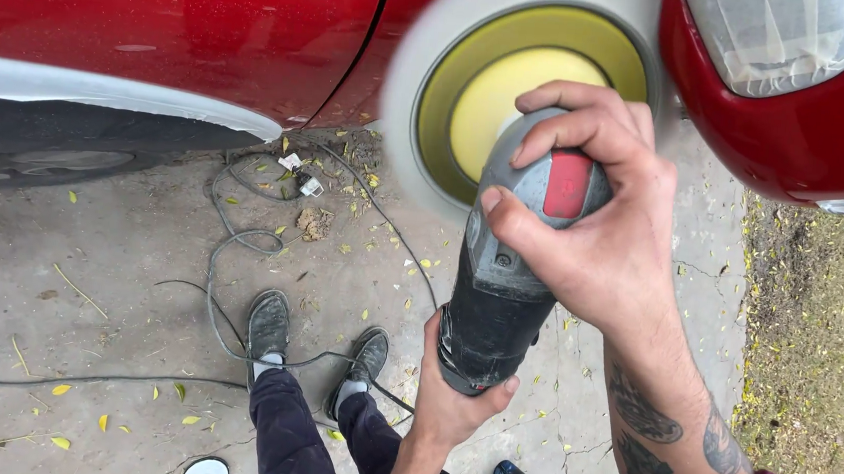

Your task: The person uses a power polisher with a yellow foam pad to buff the red paint on the side of a car. They work on the area around the side mirror and the front fender, moving the tool in circular motions to smooth the surface.

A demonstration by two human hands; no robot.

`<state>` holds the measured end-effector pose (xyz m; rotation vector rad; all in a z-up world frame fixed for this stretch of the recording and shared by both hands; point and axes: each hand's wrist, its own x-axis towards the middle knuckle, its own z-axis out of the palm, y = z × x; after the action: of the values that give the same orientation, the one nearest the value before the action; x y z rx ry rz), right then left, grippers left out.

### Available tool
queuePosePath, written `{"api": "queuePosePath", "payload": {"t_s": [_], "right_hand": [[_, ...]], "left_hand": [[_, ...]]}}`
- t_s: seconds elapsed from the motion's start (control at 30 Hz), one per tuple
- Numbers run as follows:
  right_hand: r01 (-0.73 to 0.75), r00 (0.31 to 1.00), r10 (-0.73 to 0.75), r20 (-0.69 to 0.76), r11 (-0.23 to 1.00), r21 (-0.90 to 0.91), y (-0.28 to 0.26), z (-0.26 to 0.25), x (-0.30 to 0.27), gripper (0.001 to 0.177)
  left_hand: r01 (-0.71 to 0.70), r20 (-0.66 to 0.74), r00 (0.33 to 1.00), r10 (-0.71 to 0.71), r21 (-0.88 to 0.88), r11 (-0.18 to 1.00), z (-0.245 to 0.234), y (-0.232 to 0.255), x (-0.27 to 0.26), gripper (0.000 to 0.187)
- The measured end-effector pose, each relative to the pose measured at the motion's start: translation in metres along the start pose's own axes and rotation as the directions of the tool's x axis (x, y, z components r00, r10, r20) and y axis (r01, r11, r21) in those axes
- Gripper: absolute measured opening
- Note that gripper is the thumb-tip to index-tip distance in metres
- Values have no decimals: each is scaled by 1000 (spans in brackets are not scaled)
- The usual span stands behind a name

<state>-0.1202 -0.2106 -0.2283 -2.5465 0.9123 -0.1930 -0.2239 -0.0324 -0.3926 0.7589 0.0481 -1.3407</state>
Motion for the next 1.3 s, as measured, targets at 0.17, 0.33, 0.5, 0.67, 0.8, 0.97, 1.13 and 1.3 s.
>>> {"api": "queuePosePath", "payload": {"t_s": [0.17, 0.33, 0.5, 0.67, 0.8, 0.97, 1.13, 1.3], "right_hand": [[-72, 997, 70, -42, 996, -58, -5, -2, -32, 23], [-144, 986, 130, -101, 980, -138, -4, -6, -66, 23], [-165, 982, 137, -132, 958, -234, 5, -6, -77, 22], [-94, 990, 75, -118, 981, -171, 1, 8, -41, 21], [-46, 993, 37, -111, 996, -82, -7, 16, -19, 21], [2, 990, -10, -144, 998, -55, -4, 16, -23, 22], [92, 978, -102, -182, 994, -65, 22, -2, -63, 25], [171, 955, -176, -239, 984, -42, 57, -31, -120, 26]], "left_hand": [[27, 73, 997, -24, -32, 999, -5, -35, -13, 104], [69, 161, 985, -62, -39, 997, -10, -66, -17, 108], [30, 218, 976, -29, -1, 1000, -13, -87, -7, 109], [12, 165, 986, -3, -49, 999, -20, -65, 15, 110], [-51, 107, 993, 50, 8, 999, -41, -49, 27, 112], [-135, 129, 983, 127, 55, 989, -46, -54, 47, 114], [-211, 155, 967, 203, 35, 977, -44, -114, 52, 114], [-242, 131, 968, 213, 275, 931, -44, -174, 33, 113]]}}
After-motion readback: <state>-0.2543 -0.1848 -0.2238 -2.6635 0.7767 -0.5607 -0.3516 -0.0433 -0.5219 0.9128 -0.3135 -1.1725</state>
